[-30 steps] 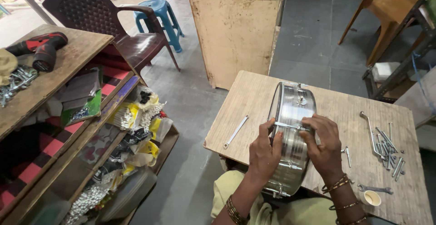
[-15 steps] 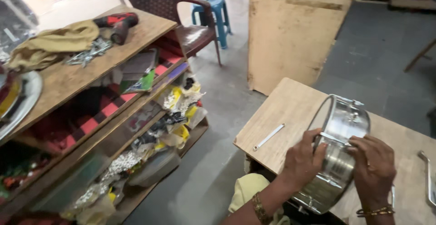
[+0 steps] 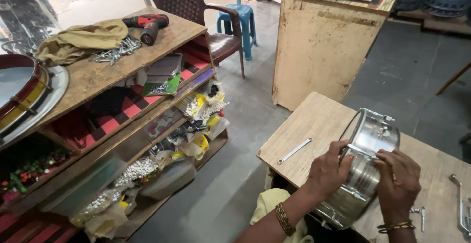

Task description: The person assembles a snare drum by attaching the metal shell to the rim and securing it with tension rods and a wrench.

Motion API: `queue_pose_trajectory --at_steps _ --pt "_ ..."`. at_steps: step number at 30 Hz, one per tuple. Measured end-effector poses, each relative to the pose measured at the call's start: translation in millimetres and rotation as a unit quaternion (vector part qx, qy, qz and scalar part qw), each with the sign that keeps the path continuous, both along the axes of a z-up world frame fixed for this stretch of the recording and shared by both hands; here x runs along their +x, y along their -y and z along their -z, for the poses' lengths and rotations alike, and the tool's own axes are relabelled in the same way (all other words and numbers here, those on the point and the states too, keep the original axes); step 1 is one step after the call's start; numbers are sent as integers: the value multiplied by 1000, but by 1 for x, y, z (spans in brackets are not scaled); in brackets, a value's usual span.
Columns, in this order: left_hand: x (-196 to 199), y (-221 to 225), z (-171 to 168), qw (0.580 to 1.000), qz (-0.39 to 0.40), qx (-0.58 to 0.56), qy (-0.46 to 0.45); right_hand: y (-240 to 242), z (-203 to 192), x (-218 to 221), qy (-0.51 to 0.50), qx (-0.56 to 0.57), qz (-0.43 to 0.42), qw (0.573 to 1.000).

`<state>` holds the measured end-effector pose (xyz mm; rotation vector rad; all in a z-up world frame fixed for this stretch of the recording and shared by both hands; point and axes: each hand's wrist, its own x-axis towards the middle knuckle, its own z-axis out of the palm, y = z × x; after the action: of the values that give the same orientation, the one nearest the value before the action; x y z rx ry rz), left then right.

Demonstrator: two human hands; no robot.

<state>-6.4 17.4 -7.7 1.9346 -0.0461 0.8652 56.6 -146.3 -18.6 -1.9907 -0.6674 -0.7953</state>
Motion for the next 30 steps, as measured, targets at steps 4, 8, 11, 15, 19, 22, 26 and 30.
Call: queue_pose_trajectory --at_steps 4,8,11,15,19,22,26,30 --pt "-9 -6 2 999 14 -28 -30 -11 -10 -16 18 2 1 1000" --pt "-34 -13 8 996 29 -60 -57 -17 -12 -39 33 -13 -1 999" --pt "-44 -22 8 994 58 -85 -35 -21 -8 -61 27 6 4 1000" --pt "-37 -23 5 982 94 -138 -86 -19 -5 -77 29 15 7 999" --pt "-12 -16 -2 988 114 -103 -29 -14 0 -88 36 7 15 999" --pt "-8 -12 -19 992 78 -27 -96 -14 0 -94 48 -3 24 999" --pt "-12 -2 -30 986 76 -2 -146 -12 4 -97 35 9 29 999" --pt "-12 2 -30 977 77 -25 -197 -10 7 -100 39 16 35 998"
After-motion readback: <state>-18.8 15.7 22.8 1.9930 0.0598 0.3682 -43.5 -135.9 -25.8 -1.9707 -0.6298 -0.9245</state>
